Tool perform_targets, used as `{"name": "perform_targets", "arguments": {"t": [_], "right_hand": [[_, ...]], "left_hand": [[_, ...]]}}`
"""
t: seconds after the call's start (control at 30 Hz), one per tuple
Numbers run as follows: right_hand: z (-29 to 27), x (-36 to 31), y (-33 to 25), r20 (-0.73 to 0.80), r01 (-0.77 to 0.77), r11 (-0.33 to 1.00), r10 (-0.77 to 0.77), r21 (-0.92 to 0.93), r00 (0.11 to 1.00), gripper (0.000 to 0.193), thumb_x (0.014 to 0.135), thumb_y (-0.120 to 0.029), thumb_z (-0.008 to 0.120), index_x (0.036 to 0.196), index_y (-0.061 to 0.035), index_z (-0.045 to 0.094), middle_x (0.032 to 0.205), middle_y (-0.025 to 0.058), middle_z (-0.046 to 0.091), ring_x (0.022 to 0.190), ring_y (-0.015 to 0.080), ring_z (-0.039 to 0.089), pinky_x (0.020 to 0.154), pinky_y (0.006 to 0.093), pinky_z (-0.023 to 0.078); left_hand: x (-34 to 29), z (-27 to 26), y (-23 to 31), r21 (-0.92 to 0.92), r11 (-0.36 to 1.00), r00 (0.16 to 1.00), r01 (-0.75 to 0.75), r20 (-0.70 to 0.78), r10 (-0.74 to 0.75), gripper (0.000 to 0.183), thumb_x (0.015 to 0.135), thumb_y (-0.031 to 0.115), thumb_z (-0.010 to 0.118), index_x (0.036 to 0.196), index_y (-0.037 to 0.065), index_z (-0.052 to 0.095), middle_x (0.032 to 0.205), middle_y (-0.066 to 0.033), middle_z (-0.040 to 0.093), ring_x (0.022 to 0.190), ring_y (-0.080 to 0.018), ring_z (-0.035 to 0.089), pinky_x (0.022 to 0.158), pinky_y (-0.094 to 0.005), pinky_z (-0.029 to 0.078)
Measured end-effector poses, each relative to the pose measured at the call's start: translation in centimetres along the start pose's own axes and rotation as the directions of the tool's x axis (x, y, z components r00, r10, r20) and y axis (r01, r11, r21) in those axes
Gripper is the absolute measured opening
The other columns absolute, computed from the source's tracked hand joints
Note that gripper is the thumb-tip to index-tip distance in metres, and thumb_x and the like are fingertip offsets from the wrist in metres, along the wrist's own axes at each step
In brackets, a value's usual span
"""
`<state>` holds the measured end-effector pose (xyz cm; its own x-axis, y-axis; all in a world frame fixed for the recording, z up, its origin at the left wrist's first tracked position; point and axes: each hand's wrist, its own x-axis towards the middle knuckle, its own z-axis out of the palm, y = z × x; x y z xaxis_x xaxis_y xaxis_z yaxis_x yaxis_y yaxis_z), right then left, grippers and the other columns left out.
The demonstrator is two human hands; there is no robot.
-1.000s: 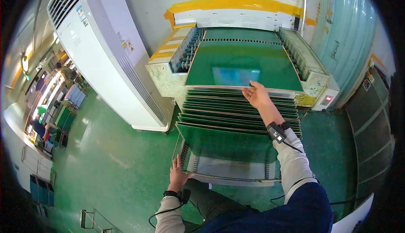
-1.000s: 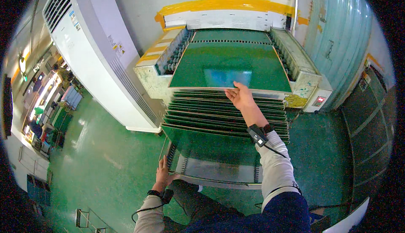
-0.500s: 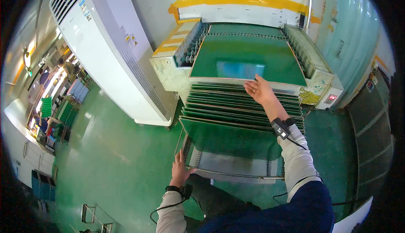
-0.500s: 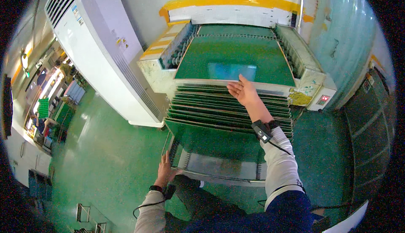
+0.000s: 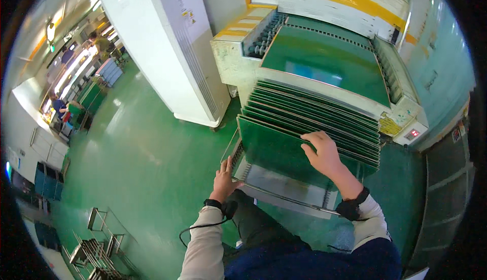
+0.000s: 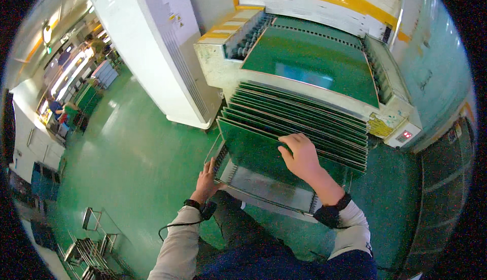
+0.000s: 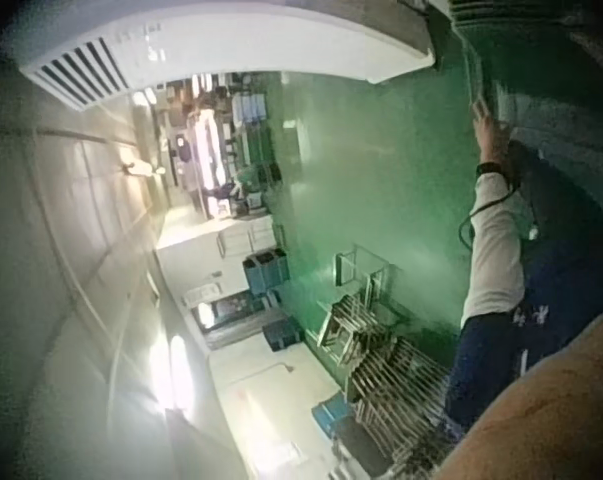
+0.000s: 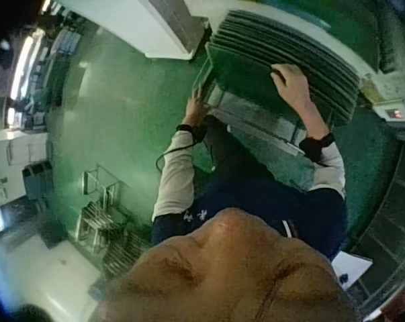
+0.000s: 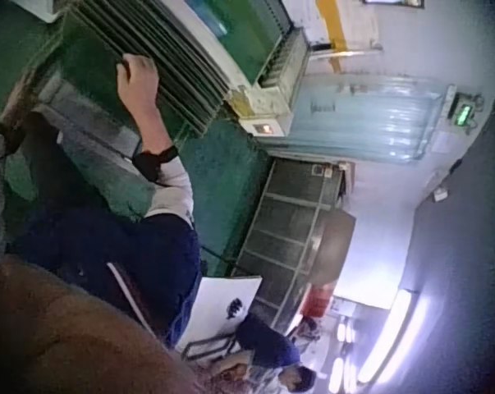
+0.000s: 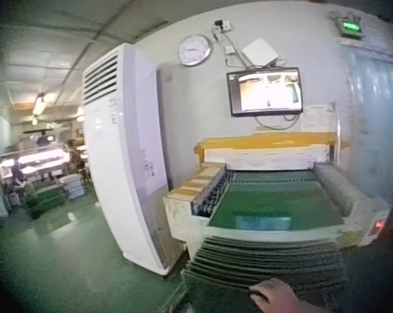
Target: The recorder loads green PCB boards one by one into a processing machine from a storage rack.
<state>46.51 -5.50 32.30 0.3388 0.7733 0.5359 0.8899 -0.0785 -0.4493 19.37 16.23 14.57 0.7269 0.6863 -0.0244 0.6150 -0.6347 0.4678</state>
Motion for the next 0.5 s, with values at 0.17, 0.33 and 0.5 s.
{"name": "perform_targets", "arguments": {"t": [0.17, 0.33, 0.5], "right_hand": [[0.5, -0.7, -1.4, 0.043, 0.073, 0.989, -0.068, -0.127, 0.997, 0.026, 0.077, -0.009, 0.072, 0.102, -0.0043, 0.064, 0.100, 0.0116, 0.065, 0.094, 0.0334, 0.060, 0.084, 0.0456, 0.047], [3.3, 0.0, -2.1, 0.096, -0.111, 0.993, 0.107, 0.030, 0.990, 0.029, 0.078, -0.007, 0.071, 0.105, -0.0031, 0.061, 0.097, 0.0173, 0.062, 0.089, 0.0377, 0.063, 0.077, 0.0431, 0.051], [2.1, -0.2, 0.8, 0.416, -0.125, 0.950, 0.241, -0.285, 0.877, 0.023, 0.079, -0.016, 0.068, 0.087, 0.0043, 0.059, 0.082, 0.0272, 0.060, 0.082, 0.0473, 0.057, 0.072, 0.0534, 0.043]], "left_hand": [[0.0, 0.1, 0.0, -0.029, 0.999, 0.999, -0.030, -0.038, 0.029, 0.121, 0.056, 0.022, 0.089, 0.154, 0.017, 0.018, 0.148, -0.0097, 0.038, 0.113, -0.0436, 0.054, 0.093, -0.0473, 0.050], [-1.2, -0.7, -1.8, -0.100, 0.994, 0.998, 0.054, -0.033, -0.058, 0.114, 0.058, 0.017, 0.087, 0.152, 0.016, 0.022, 0.148, -0.0147, 0.038, 0.113, -0.0452, 0.054, 0.094, -0.0495, 0.050], [-0.7, -0.8, 0.1, -0.089, 0.995, 0.999, 0.053, 0.002, -0.053, 0.123, 0.056, 0.011, 0.088, 0.155, 0.020, 0.015, 0.150, -0.0155, 0.036, 0.109, -0.0436, 0.056, 0.093, -0.0499, 0.051]]}}
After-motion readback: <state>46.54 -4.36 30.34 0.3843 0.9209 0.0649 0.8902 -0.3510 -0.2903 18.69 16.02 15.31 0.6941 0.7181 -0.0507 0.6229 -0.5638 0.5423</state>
